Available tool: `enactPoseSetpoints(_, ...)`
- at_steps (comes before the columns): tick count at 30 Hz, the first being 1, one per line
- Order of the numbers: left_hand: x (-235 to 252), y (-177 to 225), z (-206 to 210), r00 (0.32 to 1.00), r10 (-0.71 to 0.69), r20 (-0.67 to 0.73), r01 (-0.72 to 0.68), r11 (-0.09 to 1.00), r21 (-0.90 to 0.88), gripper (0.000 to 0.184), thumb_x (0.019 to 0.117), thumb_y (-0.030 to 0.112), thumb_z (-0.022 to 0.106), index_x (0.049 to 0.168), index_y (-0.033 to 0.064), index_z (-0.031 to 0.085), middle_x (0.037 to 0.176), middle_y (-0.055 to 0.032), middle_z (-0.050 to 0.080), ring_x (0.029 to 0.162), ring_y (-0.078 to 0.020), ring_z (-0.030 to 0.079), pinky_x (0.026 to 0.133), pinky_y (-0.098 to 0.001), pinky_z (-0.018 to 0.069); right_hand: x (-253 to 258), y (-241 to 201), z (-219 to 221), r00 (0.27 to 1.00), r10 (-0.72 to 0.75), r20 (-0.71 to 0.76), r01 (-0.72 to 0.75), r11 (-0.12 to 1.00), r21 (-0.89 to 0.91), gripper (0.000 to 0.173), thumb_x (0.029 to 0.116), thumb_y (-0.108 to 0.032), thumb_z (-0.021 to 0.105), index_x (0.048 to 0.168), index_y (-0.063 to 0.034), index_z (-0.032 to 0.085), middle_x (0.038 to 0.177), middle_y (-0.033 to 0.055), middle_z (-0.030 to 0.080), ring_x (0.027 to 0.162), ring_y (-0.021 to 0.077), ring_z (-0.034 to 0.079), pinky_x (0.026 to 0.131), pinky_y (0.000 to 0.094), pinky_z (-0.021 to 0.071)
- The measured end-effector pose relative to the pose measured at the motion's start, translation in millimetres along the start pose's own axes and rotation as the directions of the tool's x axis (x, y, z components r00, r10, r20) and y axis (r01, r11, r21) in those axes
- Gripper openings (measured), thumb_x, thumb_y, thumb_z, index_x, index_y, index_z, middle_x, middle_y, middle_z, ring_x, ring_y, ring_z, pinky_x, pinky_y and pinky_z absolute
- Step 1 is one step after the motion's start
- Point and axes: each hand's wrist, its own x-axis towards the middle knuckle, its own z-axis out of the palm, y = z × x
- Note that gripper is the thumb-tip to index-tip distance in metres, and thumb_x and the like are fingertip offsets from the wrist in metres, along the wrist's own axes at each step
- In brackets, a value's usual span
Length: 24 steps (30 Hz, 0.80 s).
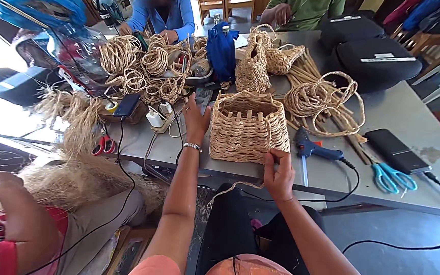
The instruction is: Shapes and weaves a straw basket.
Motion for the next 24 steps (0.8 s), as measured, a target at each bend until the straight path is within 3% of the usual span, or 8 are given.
enactPoseSetpoints(3,-39,5,-8,1.000,0.001,-0.016,-0.006,0.937,-0.349,0.049,0.1065,0.024,0.049,0.147,-0.0015,0.042,0.145,-0.0213,0.054,0.127,-0.0276,0.059,0.104,-0.0428,0.0506,-1,1,0,1.000,0.012,0.007,-0.012,1.000,0.021,0.025,0.1065,-0.015,0.053,0.112,0.0086,0.061,0.087,0.0141,0.070,0.077,0.0122,0.070,0.075,0.0245,0.0587)
enactPoseSetpoints(5,-73,17,-7,1.000,-0.021,-0.019,0.009,0.858,-0.514,0.046,0.1110,0.031,0.036,0.146,0.0019,0.044,0.142,-0.0145,0.057,0.123,-0.0201,0.060,0.101,-0.0402,0.0515,-1,1,-1,1.000,0.013,0.011,-0.014,1.000,0.028,0.026,0.1067,-0.015,0.053,0.113,0.0084,0.060,0.087,0.0139,0.070,0.077,0.0117,0.069,0.075,0.0239,0.0583)
enactPoseSetpoints(7,-103,29,0,1.000,-0.008,-0.018,-0.003,0.834,-0.552,0.058,0.1109,0.048,0.026,0.152,0.0106,0.041,0.148,-0.0067,0.054,0.128,-0.0147,0.056,0.105,-0.0410,0.0492,-1,0,-1,1.000,0.017,0.014,-0.018,0.999,0.038,0.025,0.1068,-0.015,0.052,0.112,0.0082,0.059,0.086,0.0134,0.069,0.076,0.0109,0.068,0.074,0.0232,0.0576)
enactPoseSetpoints(9,-118,27,15,0.997,0.058,-0.046,-0.073,0.858,-0.508,0.070,0.1065,0.060,0.030,0.159,0.0138,0.031,0.156,-0.0073,0.046,0.137,-0.0151,0.050,0.111,-0.0418,0.0459,-2,1,-1,0.999,0.028,0.021,-0.029,0.998,0.057,0.025,0.1070,-0.016,0.052,0.113,0.0079,0.059,0.085,0.0130,0.069,0.074,0.0105,0.068,0.072,0.0237,0.0577)
enactPoseSetpoints(11,-122,17,29,0.988,0.128,-0.084,-0.151,0.895,-0.419,0.084,0.1021,0.066,0.038,0.163,0.0100,0.021,0.161,-0.0147,0.038,0.145,-0.0222,0.041,0.118,-0.0451,0.0373,-2,2,-2,0.999,0.037,0.034,-0.039,0.996,0.074,0.025,0.1071,-0.015,0.052,0.115,0.0075,0.058,0.085,0.0127,0.068,0.074,0.0110,0.068,0.072,0.0249,0.0582)
enactPoseSetpoints(19,-122,13,32,0.974,0.191,-0.119,-0.222,0.907,-0.358,0.087,0.1016,0.065,0.041,0.163,0.0064,0.020,0.162,-0.0160,0.035,0.146,-0.0225,0.040,0.120,-0.0429,0.0350,-2,2,-3,0.997,0.075,0.035,-0.078,0.993,0.083,0.024,0.1065,-0.017,0.053,0.113,0.0050,0.060,0.083,0.0103,0.068,0.071,0.0114,0.067,0.068,0.0267,0.0585)
enactPoseSetpoints(22,-122,15,30,0.975,0.202,-0.098,-0.223,0.912,-0.344,0.099,0.0947,0.069,0.053,0.162,0.0056,0.019,0.162,-0.0170,0.034,0.146,-0.0241,0.039,0.119,-0.0424,0.0355,-2,3,-3,0.997,0.072,0.013,-0.073,0.994,0.077,0.022,0.1056,-0.017,0.055,0.111,0.0040,0.061,0.082,0.0088,0.068,0.070,0.0096,0.066,0.068,0.0246,0.0571)
enactPoseSetpoints(24,-123,16,31,0.974,0.203,-0.105,-0.226,0.921,-0.318,0.104,0.0895,0.065,0.066,0.162,0.0059,0.019,0.161,-0.0173,0.035,0.145,-0.0259,0.040,0.118,-0.0431,0.0372,-1,3,-4,0.997,0.076,0.006,-0.077,0.994,0.076,0.021,0.1052,-0.016,0.056,0.110,0.0036,0.061,0.081,0.0081,0.066,0.070,0.0090,0.064,0.069,0.0238,0.0563)
